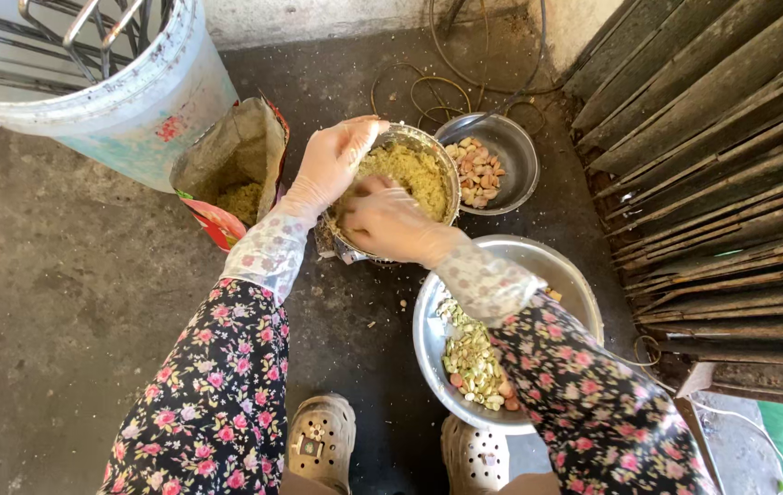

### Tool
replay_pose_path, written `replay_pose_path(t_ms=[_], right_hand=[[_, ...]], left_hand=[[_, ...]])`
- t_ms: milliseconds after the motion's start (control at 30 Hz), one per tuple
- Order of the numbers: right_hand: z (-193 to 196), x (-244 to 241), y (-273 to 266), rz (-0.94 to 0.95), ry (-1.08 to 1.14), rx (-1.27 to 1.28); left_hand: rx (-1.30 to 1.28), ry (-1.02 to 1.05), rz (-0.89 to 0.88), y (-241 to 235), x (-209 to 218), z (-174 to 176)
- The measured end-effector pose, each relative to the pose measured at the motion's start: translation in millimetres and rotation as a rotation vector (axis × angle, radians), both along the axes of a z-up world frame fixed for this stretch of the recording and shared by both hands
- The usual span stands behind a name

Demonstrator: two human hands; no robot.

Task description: The person mixes chopped vegetables, cloves of garlic, and a light-colored paste together in a bowl by hand, then takes handfuls of the paste and places them into a red and black bag.

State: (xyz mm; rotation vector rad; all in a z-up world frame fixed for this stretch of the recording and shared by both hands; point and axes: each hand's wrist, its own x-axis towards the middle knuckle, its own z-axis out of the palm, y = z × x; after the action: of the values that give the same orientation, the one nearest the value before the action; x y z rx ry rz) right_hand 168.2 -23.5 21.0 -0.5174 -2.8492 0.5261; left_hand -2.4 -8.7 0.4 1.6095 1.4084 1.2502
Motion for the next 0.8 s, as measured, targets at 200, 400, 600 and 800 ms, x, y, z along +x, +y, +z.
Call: replay_pose_path(t_ms=[200,400,600,800], right_hand=[[11,22,3,-0.146,-0.189,0.165],[13,20,9,-0.497,-0.425,0.127],[-3,34,15,-0.565,-0.446,-0.053],[-36,32,27,-0.578,-0.351,-0.049]], left_hand=[[0.026,0.065,0.016,4,1,-3],[-0.025,0.111,0.06,2,2,-1],[0.085,0.101,0.047,2,3,-1],[-0.017,0.05,0.085,-3,7,7]])
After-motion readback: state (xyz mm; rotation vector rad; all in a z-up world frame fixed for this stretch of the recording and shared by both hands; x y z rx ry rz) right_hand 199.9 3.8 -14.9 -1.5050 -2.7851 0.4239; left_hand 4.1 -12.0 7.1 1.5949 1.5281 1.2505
